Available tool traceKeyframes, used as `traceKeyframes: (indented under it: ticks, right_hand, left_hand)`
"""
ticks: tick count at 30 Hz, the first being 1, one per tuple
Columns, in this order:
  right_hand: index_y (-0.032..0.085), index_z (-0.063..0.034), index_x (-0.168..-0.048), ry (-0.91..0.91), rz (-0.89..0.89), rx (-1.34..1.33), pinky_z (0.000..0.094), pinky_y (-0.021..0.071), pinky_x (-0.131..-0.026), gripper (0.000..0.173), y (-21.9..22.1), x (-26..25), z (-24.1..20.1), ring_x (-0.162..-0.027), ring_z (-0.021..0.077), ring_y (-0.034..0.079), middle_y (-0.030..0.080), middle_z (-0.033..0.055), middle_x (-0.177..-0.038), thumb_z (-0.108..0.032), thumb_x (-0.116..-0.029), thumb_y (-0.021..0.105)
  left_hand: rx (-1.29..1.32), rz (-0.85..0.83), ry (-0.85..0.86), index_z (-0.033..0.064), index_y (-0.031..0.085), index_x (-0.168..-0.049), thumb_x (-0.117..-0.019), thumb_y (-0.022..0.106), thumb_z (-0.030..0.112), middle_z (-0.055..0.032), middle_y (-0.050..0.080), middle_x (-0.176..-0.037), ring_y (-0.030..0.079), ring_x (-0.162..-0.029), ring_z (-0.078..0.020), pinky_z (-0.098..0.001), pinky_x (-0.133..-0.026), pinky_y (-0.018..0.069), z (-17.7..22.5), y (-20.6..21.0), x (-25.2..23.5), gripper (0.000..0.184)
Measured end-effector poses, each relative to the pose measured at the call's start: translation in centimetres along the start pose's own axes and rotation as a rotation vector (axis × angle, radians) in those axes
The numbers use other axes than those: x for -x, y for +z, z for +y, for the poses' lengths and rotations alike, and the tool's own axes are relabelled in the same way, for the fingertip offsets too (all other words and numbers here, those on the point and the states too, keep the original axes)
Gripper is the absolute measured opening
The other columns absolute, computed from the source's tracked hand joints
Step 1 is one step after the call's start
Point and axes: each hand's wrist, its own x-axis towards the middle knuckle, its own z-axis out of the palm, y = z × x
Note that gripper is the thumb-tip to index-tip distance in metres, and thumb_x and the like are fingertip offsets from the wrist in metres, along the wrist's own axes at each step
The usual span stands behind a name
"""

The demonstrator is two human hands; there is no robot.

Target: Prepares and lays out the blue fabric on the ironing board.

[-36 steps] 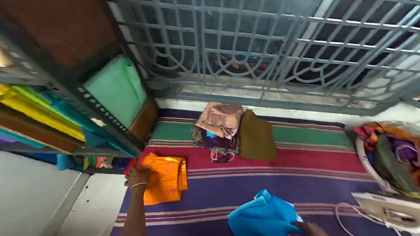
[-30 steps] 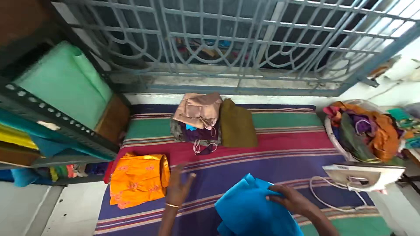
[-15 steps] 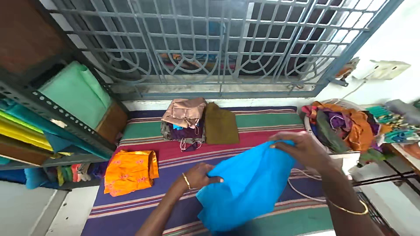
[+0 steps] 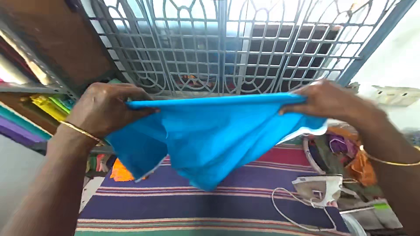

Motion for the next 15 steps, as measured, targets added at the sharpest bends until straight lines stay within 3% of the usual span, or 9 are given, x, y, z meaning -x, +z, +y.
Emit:
traceKeyframes:
  ticks: [2, 4, 7, 10, 13, 15]
  right_hand:
    - [0.076, 0.0, -0.103, -0.001, 0.194, 0.044, 0.07, 0.0474, -0.073, 0.026, -3.4, 0.2, 1.5, -0.085, 0.0473, 0.069, 0.072, 0.026, -0.09, -0.024, -0.0972, 0.066]
    - [0.074, 0.0031, -0.105, -0.013, 0.291, 0.115, 0.0743, 0.0438, -0.071, 0.027, -5.7, 0.4, 3.5, -0.085, 0.0557, 0.067, 0.07, 0.0323, -0.092, -0.019, -0.0978, 0.061]
    - [0.075, 0.0026, -0.1, -0.092, 0.324, 0.107, 0.0677, 0.0463, -0.07, 0.019, -6.6, 1.0, 6.8, -0.08, 0.0487, 0.068, 0.071, 0.0287, -0.088, -0.014, -0.0963, 0.064]
    - [0.076, 0.0013, -0.102, -0.019, 0.372, 0.054, 0.0675, 0.0478, -0.074, 0.02, -6.0, 1.8, 9.3, -0.083, 0.0455, 0.069, 0.072, 0.0275, -0.09, -0.016, -0.0968, 0.067]
    - [0.076, 0.0009, -0.102, 0.124, 0.245, 0.062, 0.075, 0.045, -0.076, 0.02, -3.7, 1.7, 12.0, -0.088, 0.0541, 0.067, 0.071, 0.0302, -0.091, -0.018, -0.0973, 0.071]
    - [0.077, -0.0023, -0.105, 0.208, 0.154, 0.076, 0.0764, 0.0446, -0.081, 0.02, -1.5, 1.0, 14.7, -0.095, 0.0556, 0.066, 0.072, 0.0294, -0.096, -0.02, -0.0978, 0.072]
  left_hand:
    - [-0.115, 0.007, -0.096, -0.0004, 0.073, -0.095, -0.0907, 0.076, 0.017, -0.0253, 0.07, -0.082, 0.068, -0.073, -0.0461, -0.0698, -0.065, 0.0475, 0.8, -0.6, 0.9, 0.018]
    - [-0.195, 0.016, -0.292, 0.0012, 0.073, -0.099, -0.0942, 0.075, 0.018, -0.0277, 0.069, -0.082, 0.067, -0.075, -0.0522, -0.0746, -0.065, 0.0465, 1.2, 0.4, 2.4, 0.018]
    - [-0.225, 0.009, -0.47, 0.0035, 0.074, -0.103, -0.0941, 0.074, 0.011, -0.0274, 0.07, -0.087, 0.067, -0.081, -0.0541, -0.0762, -0.068, 0.0461, 0.3, 2.8, 4.8, 0.011]
    - [-0.202, 0.118, -0.523, 0.0022, 0.074, -0.106, -0.0943, 0.071, 0.005, -0.0295, 0.07, -0.097, 0.066, -0.091, -0.0562, -0.0775, -0.076, 0.0457, 0.3, 4.2, 6.1, 0.012]
    - [-0.144, 0.086, -0.537, -0.0067, 0.071, -0.11, -0.0974, 0.069, 0.009, -0.0329, 0.069, -0.106, 0.066, -0.1, -0.0563, -0.0758, -0.086, 0.0464, 0.0, 6.3, 7.0, 0.02]
    - [-0.102, -0.01, -0.533, -0.007, 0.072, -0.107, -0.0929, 0.067, -0.005, -0.0319, 0.069, -0.111, 0.065, -0.105, -0.0542, -0.0735, -0.09, 0.0473, -1.8, 8.1, 7.2, 0.015]
